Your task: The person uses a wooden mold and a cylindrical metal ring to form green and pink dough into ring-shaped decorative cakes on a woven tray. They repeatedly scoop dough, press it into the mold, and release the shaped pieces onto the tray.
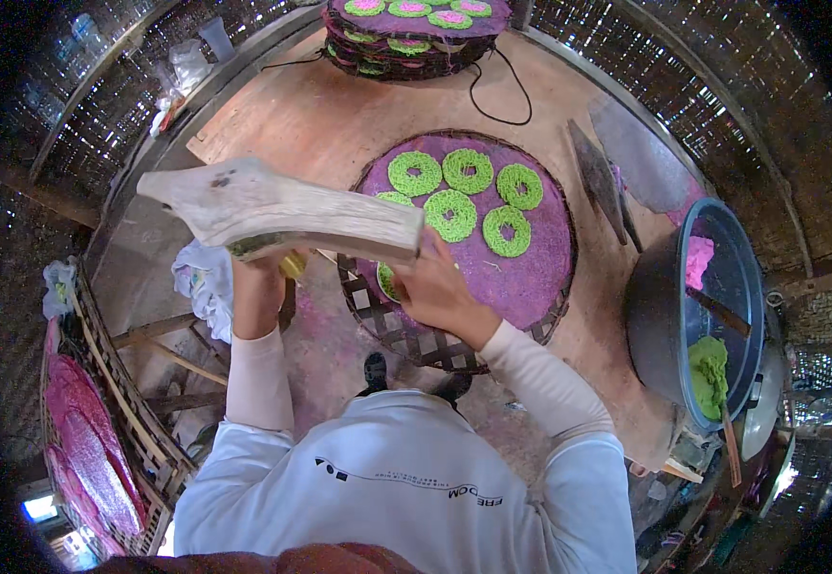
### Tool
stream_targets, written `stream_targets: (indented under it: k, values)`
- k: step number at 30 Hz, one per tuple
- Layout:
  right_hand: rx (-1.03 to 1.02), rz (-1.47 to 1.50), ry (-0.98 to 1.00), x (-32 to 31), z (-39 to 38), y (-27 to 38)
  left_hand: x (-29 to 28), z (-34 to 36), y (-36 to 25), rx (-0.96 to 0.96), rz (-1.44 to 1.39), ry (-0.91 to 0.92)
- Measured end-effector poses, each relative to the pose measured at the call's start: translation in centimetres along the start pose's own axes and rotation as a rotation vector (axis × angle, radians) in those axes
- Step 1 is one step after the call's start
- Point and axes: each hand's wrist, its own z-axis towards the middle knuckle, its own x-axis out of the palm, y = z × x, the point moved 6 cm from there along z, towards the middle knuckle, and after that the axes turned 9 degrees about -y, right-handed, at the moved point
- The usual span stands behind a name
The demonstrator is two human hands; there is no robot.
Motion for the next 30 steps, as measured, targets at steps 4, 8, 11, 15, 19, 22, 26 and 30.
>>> stream_targets:
  k: [4, 8, 11, 15, 19, 22, 26, 30]
  values:
    - [-0.129, -0.102, -0.041, -0.6, 0.3, 1.1, -1.0, -0.6, 0.0, -0.08, -0.079, -0.057]
    - [-0.173, -0.144, -0.03, -1.6, -0.3, 0.6, -1.3, -0.8, 0.0, -0.08, -0.031, -0.071]
    - [-0.125, -0.173, -0.089, -2.4, 0.1, 0.5, -1.1, -0.6, 0.3, -0.061, -0.052, -0.063]
    - [-0.118, -0.123, -0.103, -1.2, 0.7, 0.7, -0.4, -0.2, 0.3, -0.063, -0.092, -0.041]
    - [-0.138, -0.131, -0.081, -1.2, 0.5, 0.7, -0.4, -0.1, 0.4, -0.065, -0.073, -0.034]
    - [-0.133, -0.157, -0.099, -1.8, 0.5, 0.6, -0.3, 0.1, 0.5, -0.059, -0.088, -0.021]
    - [-0.202, -0.2, -0.101, -1.5, 0.8, 1.8, -0.1, 0.0, 0.6, -0.08, -0.061, -0.041]
    - [-0.236, -0.162, -0.133, -1.4, 0.6, 1.3, 0.0, -0.1, 0.4, -0.076, -0.024, -0.021]
